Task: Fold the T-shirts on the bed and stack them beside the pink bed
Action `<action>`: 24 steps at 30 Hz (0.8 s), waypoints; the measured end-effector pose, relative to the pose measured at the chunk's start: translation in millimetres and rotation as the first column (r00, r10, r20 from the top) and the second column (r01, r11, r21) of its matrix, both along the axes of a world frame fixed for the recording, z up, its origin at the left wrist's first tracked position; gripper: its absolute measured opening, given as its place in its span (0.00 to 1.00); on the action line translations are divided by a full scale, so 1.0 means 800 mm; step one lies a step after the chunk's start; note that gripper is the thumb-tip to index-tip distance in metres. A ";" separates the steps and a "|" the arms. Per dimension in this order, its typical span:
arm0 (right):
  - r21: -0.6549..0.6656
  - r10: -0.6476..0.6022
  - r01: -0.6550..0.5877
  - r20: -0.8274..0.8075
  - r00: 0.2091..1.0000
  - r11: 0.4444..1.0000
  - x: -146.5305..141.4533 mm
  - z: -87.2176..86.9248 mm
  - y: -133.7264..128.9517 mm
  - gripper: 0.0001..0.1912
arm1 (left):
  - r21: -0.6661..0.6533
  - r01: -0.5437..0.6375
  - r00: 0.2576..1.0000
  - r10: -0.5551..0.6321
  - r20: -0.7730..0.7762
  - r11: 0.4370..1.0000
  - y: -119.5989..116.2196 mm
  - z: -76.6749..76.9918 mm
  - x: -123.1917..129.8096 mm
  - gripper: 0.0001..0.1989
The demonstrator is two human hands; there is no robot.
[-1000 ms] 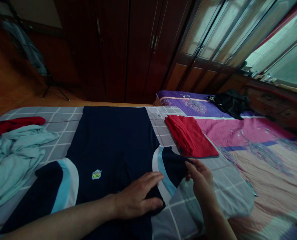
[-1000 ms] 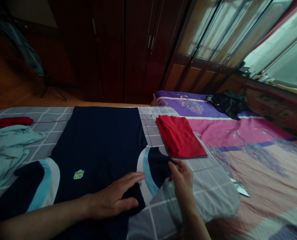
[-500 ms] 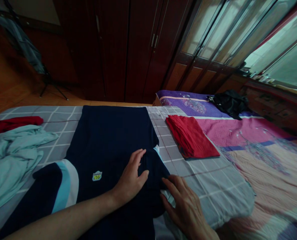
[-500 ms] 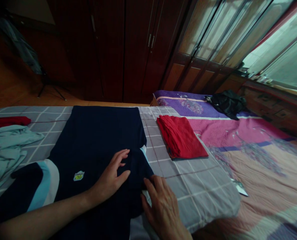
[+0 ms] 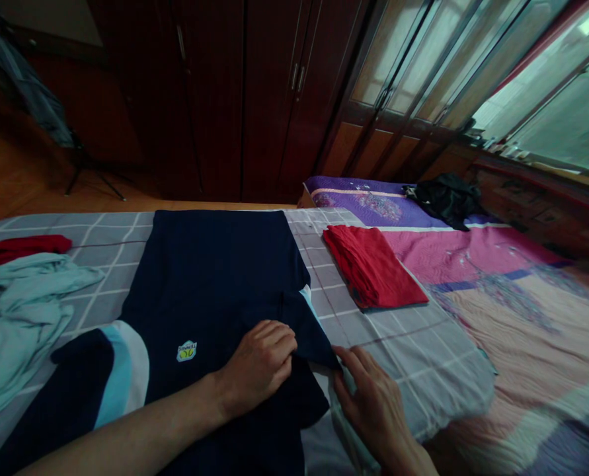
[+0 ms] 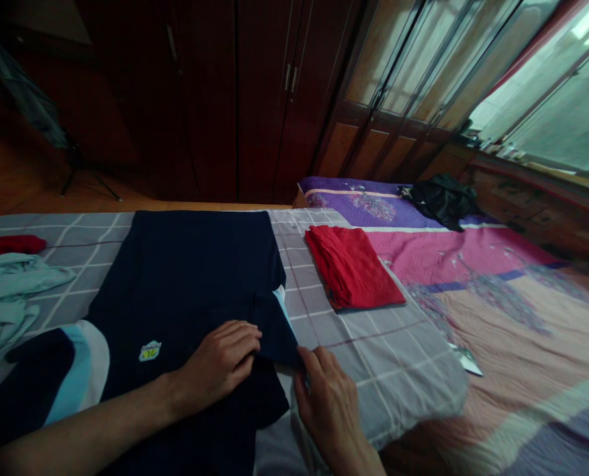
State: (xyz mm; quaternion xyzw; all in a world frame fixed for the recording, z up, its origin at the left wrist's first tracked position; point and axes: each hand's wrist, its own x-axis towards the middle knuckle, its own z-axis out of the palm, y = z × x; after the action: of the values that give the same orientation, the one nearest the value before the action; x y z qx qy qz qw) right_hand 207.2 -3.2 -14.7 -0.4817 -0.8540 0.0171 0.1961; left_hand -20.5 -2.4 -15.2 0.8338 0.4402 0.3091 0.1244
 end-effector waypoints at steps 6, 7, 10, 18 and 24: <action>-0.032 0.065 -0.062 0.088 0.994 0.998 0.008 -0.004 -0.009 0.13 | 0.081 0.010 0.994 -0.001 -0.113 0.997 0.003 0.007 -0.009 0.08; -0.052 0.080 -0.075 0.105 0.991 0.996 0.008 -0.001 -0.010 0.12 | 0.058 0.028 0.988 -0.019 -0.156 0.998 0.003 0.006 -0.010 0.08; -0.171 0.094 -0.072 0.124 0.988 0.983 0.003 0.019 -0.009 0.10 | -0.003 0.034 0.976 -0.034 -0.214 0.999 0.002 0.002 -0.009 0.06; -0.193 -0.078 0.102 0.132 0.988 0.976 -0.041 0.062 0.084 0.14 | -0.077 0.164 0.955 -0.178 -0.236 0.983 -0.001 -0.003 -0.005 0.17; -0.219 -0.077 0.124 0.210 0.975 0.968 -0.084 0.040 0.166 0.16 | -0.086 0.188 0.948 -0.204 -0.245 0.978 0.000 -0.007 -0.007 0.19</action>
State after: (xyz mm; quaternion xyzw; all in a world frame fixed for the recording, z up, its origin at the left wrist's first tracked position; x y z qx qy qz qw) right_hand 140.0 129.2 17.1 -0.5433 -0.8359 0.0575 0.0528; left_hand -26.0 -2.4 -20.7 0.9017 0.3767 0.1729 0.1233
